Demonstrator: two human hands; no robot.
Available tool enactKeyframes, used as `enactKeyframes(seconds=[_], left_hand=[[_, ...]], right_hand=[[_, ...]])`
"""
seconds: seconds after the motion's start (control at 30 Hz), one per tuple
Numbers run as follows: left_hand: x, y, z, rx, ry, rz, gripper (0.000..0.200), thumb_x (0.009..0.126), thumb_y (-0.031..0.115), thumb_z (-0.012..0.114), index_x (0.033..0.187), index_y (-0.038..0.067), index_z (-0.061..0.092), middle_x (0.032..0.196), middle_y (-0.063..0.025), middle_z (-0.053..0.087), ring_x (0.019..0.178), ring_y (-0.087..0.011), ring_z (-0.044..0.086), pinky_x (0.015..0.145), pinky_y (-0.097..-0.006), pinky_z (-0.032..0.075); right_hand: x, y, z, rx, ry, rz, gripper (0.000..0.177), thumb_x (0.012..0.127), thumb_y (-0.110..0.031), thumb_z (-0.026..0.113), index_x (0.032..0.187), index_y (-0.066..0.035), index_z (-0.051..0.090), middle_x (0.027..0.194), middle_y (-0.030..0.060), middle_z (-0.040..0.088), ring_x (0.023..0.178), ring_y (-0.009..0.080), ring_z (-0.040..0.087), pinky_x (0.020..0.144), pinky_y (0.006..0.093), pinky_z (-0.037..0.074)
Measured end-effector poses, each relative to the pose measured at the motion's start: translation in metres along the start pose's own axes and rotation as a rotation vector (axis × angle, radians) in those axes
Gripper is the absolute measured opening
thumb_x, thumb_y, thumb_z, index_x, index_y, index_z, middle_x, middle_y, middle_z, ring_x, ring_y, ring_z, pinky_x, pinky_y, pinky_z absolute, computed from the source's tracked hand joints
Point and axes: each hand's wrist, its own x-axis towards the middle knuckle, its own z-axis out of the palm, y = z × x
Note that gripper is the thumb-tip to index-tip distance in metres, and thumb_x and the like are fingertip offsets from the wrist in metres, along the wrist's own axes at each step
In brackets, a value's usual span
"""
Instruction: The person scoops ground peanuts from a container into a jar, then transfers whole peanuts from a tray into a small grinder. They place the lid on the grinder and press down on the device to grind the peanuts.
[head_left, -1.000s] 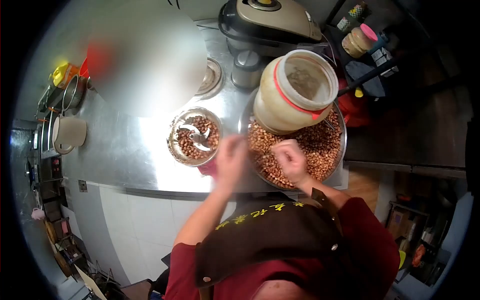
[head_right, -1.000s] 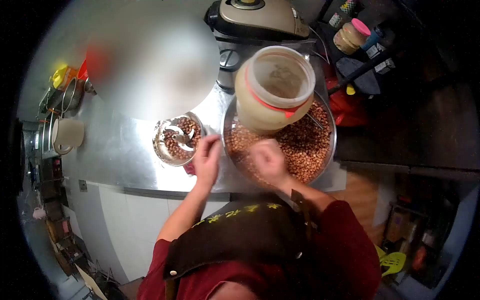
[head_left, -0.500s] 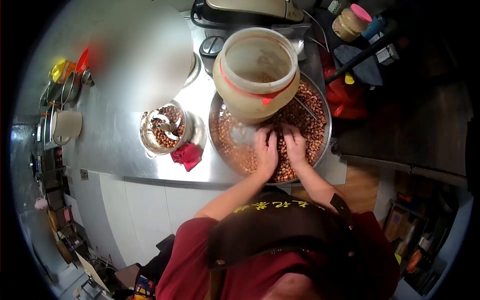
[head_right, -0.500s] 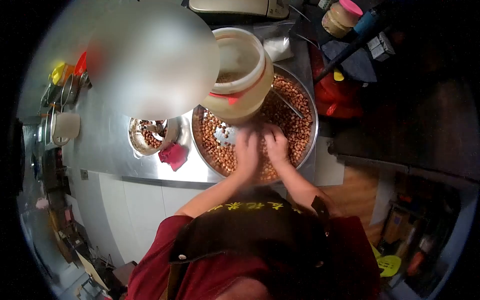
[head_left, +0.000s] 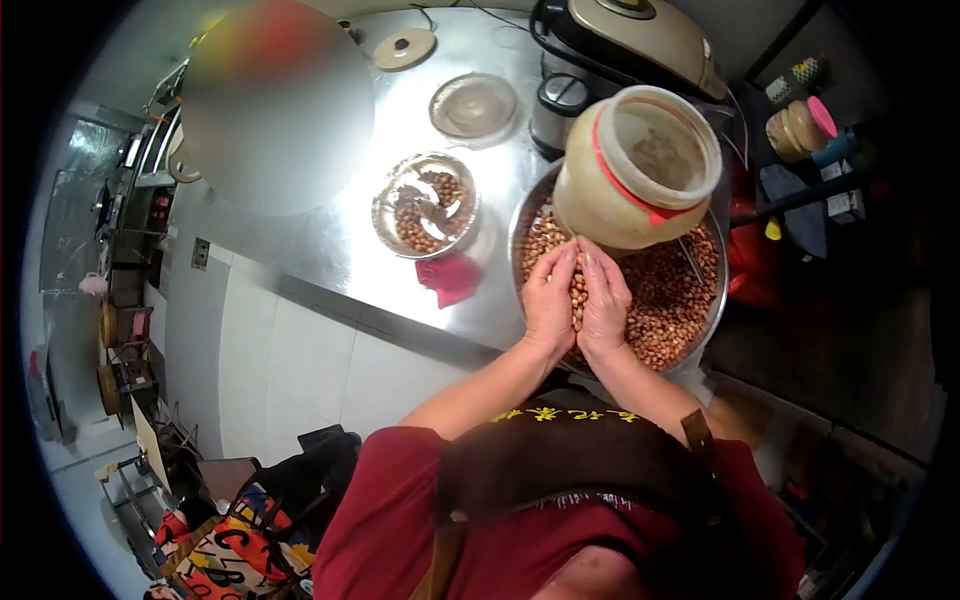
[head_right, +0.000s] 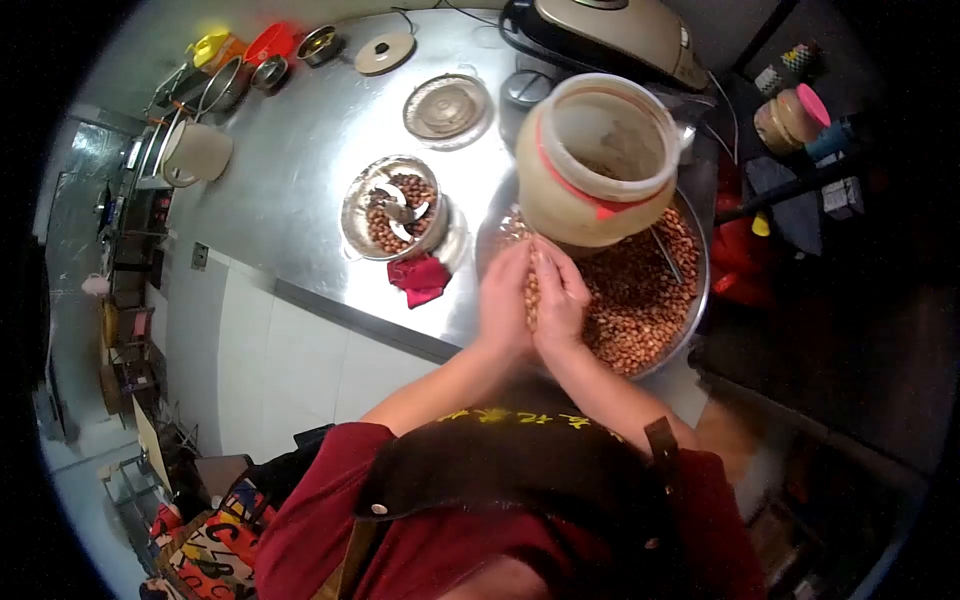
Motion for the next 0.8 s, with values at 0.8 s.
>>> enactKeyframes(seconds=[0.8], left_hand=[[0.043, 0.019, -0.101, 0.978, -0.691, 0.730, 0.041, 0.083, 0.023, 0.081, 0.117, 0.005, 0.066, 0.112, -0.0186, 0.063, 0.106, -0.0378, 0.060, 0.094, -0.0443, 0.050]], right_hand=[[0.003, -0.027, -0.081, -1.342, -0.052, -0.617, 0.012, 0.092, -0.013, 0.068, 0.092, -0.002, 0.070, 0.091, 0.0150, 0.068, 0.090, 0.0341, 0.063, 0.087, 0.0440, 0.048]])
